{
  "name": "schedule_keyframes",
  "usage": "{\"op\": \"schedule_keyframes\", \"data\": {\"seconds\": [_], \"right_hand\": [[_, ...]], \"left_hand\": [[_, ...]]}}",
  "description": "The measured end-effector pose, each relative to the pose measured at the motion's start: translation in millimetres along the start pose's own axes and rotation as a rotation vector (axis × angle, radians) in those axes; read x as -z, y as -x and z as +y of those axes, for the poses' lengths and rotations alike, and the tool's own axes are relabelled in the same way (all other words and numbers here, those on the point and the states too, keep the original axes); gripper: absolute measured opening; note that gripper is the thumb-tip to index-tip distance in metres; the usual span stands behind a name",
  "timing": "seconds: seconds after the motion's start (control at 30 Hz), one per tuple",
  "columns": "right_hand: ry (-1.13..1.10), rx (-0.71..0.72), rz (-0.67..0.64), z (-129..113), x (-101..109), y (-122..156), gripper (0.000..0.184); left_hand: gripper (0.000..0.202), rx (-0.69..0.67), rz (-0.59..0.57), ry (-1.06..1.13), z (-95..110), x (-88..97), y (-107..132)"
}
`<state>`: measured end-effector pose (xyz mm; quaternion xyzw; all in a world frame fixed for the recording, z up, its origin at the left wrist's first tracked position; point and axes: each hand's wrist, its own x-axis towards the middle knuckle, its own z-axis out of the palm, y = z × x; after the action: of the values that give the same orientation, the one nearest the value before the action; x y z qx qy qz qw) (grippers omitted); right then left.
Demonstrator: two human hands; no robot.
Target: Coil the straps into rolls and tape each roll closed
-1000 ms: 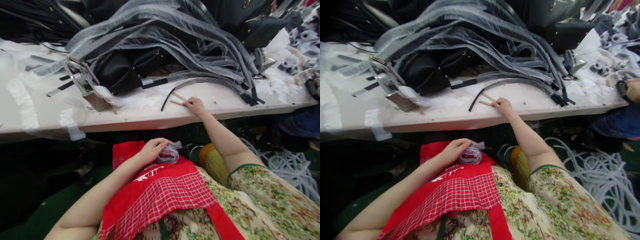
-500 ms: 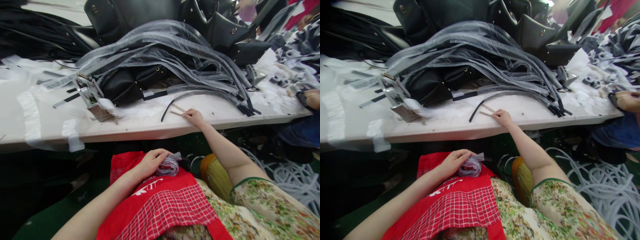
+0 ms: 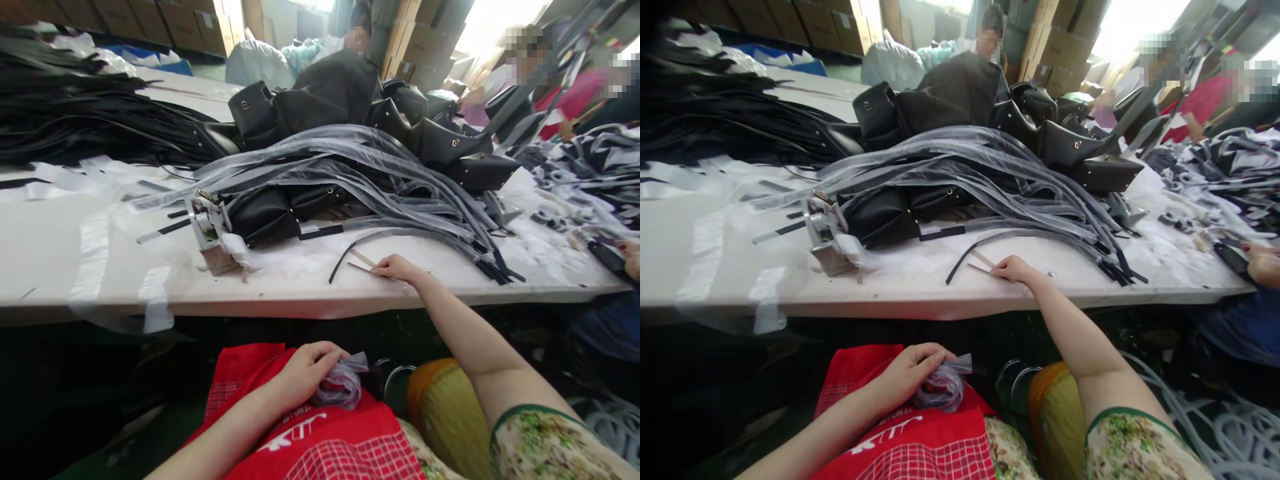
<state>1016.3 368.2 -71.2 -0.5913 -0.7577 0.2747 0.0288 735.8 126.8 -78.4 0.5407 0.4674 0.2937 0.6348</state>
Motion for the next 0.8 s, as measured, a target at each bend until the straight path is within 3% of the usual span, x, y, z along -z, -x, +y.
{"op": "schedule_keyframes", "data": {"seconds": [0.13,0.4,0.8], "right_hand": [[0.008,-0.004,-0.023,-1.4,1.4,0.8,0.023],[0.047,-0.038,0.077,-8.1,-12.7,11.5,0.023],[0.224,-0.031,0.060,-21.6,-6.1,11.0,0.021]], "left_hand": [[0.042,-0.023,-0.004,0.000,0.6,0.4,0.1],[0.042,-0.020,-0.017,0.016,1.5,-1.0,-1.7],[0.040,-0.019,-0.031,0.015,-0.2,-2.7,-2.6]]}}
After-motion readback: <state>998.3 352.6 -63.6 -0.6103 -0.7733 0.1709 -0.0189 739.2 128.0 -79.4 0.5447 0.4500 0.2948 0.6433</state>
